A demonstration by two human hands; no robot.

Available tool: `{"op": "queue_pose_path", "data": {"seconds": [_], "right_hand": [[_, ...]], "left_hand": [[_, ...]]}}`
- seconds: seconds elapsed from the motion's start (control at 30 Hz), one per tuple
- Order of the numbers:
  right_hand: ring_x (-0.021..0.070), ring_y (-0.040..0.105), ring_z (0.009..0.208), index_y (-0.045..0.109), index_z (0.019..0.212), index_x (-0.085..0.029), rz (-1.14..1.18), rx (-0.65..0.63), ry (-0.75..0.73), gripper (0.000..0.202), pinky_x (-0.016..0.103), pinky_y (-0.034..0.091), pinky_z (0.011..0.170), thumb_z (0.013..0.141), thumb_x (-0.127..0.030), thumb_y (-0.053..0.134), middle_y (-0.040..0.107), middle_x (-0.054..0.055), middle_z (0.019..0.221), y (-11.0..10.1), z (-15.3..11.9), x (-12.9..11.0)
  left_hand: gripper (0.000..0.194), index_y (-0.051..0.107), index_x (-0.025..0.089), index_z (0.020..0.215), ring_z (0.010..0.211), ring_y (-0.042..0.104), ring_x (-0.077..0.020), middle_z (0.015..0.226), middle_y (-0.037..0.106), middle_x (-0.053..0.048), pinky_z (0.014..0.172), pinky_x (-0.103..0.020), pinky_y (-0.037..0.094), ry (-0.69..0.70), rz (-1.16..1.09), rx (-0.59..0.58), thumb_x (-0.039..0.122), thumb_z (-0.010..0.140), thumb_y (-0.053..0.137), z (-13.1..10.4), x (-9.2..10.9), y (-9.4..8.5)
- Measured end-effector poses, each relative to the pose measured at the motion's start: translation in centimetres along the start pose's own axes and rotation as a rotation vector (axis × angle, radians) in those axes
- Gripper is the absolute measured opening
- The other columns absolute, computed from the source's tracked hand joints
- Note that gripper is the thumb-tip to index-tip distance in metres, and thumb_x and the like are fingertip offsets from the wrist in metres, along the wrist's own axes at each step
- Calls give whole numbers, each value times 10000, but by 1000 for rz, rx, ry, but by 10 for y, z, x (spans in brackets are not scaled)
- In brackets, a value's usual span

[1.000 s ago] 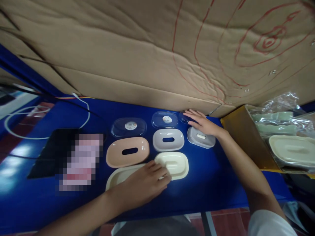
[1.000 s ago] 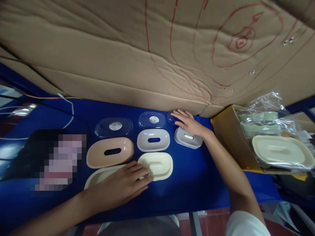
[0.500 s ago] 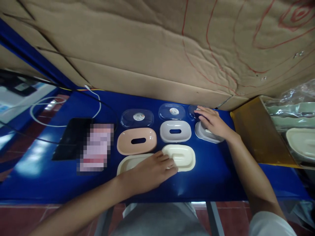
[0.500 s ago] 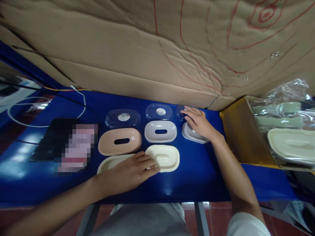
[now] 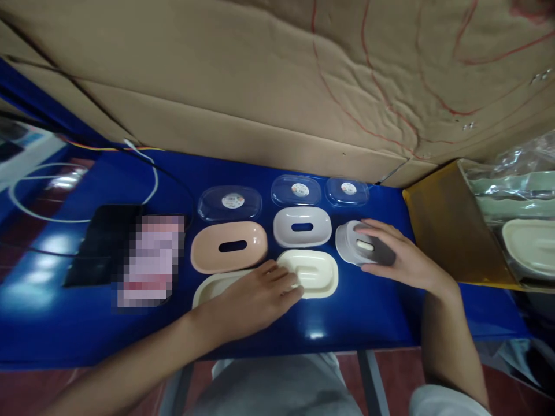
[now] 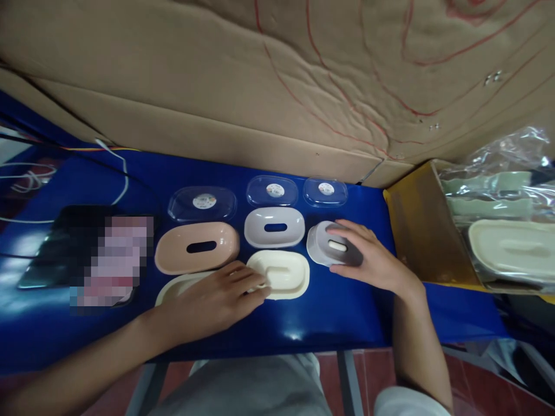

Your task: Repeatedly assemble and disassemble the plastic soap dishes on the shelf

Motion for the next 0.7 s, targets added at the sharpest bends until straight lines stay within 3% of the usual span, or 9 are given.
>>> {"op": "queue_pose_path", "data": {"seconds": [0.17,0.47,0.6,0.7], "right_hand": [[388,492,1539,641,1363,-334,-107,96,-100,443,634,432,1200,965,-475,773,560,131,1614,2,3,-7],[405,538,1501,722,1241,-329,-111,194,-65,353,659,465,1187,929,-466,810,533,114,1661,1,1,-6],[396,570,1477,762,1197,-336,-27,123,-66,315,628,508,1164,921,-475,821,537,98,1663,-12,-10,-4],[383,606,1450,730,1300,-372,74,18,-92,423,578,554,1138,910,-502,829,538,78,1667,-20,-16,-2]], "left_hand": [[199,673,193,1194,974,654,-236,1138,730,-53,923,-417,458,-3,13,28,130,1005,677,-3,-5,-1],[206,674,180,1184,1052,669,-252,1161,749,-79,971,-429,475,6,9,102,87,1012,605,-4,-3,-7],[216,671,171,1198,1063,668,-248,1191,745,-87,1000,-432,469,-4,-16,118,82,1012,605,-6,-3,-8],[225,668,172,1205,1066,668,-248,1181,742,-84,994,-427,471,-12,-31,126,85,1002,627,-6,-3,-8]]}}
Point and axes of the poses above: each hand's wrist, its own z-axis towards the middle knuckle, its own y-axis out of the palm, x = y × z, the point moved 3 cm from there along z, towards the middle knuckle
